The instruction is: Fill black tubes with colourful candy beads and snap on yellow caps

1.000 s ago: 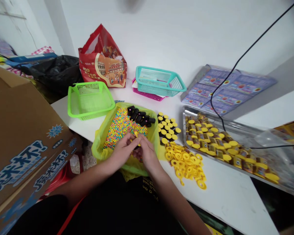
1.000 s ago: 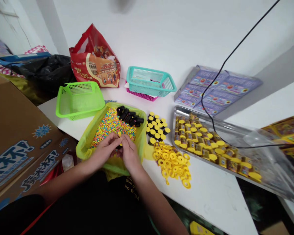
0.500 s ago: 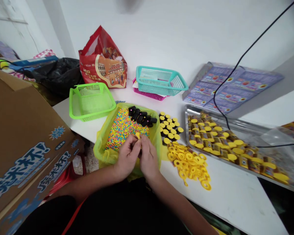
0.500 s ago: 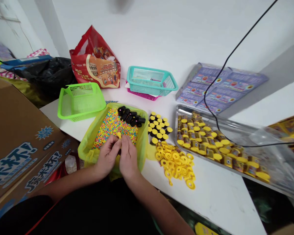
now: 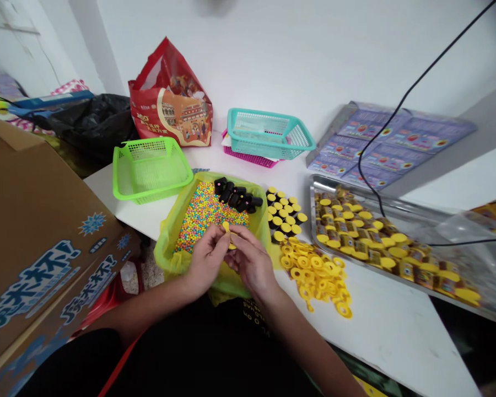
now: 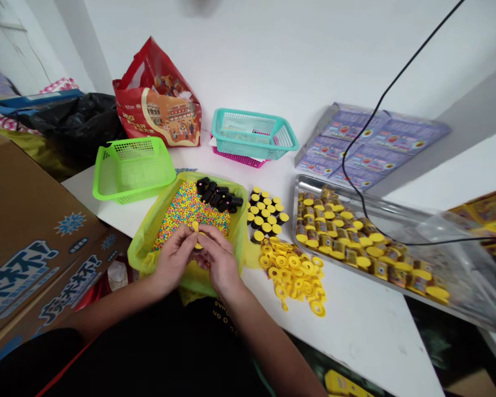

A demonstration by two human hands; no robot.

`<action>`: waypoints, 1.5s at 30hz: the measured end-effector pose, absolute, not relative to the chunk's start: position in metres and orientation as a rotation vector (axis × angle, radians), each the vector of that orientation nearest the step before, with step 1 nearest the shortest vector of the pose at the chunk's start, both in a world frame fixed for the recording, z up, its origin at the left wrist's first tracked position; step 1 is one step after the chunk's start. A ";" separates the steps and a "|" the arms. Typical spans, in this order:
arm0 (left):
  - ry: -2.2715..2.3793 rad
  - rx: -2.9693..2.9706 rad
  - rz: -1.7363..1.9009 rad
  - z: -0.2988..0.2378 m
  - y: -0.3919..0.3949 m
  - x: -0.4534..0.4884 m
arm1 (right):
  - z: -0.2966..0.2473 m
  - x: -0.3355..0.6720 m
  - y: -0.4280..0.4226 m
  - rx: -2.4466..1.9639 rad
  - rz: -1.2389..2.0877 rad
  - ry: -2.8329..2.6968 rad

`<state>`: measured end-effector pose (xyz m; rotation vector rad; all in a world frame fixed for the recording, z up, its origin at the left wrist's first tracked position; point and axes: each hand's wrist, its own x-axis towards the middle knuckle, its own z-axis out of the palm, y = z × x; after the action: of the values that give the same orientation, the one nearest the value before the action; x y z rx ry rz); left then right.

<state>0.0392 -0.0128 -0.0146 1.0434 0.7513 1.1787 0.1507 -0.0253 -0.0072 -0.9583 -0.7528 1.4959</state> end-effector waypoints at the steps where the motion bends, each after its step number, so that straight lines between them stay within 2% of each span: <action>1: 0.740 1.031 1.167 -0.013 -0.012 0.038 | -0.008 0.154 -0.024 -0.962 1.514 -0.806; 3: 0.747 0.982 1.144 -0.010 -0.010 0.036 | -0.010 0.162 -0.020 -0.975 1.502 -0.982; 6: 0.792 0.889 1.072 -0.006 -0.006 0.033 | -0.014 0.174 -0.014 -0.966 1.316 -1.208; 14: 0.715 0.853 0.969 -0.006 -0.005 0.032 | -0.021 0.175 -0.018 -0.850 0.863 -1.351; 30: 0.816 0.832 0.908 -0.002 -0.010 0.029 | -0.011 0.180 -0.026 -1.040 0.105 -1.758; 33: 0.832 1.035 0.881 0.006 -0.007 0.020 | -0.009 0.224 0.005 -1.251 0.022 -1.606; 36: 0.868 1.124 0.860 0.012 -0.003 0.011 | -0.010 0.287 0.060 -1.608 0.030 -1.338; 39: 0.919 1.140 0.803 0.011 0.000 0.007 | -0.013 0.342 0.116 -2.080 -0.116 -1.295; 45: 0.982 1.506 0.682 0.001 0.015 0.001 | -0.027 0.382 0.180 -2.335 0.017 -1.335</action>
<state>0.0008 0.0151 0.0014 1.5057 0.9818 0.6821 0.3821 0.1798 -0.0272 -2.3354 -1.3345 0.0167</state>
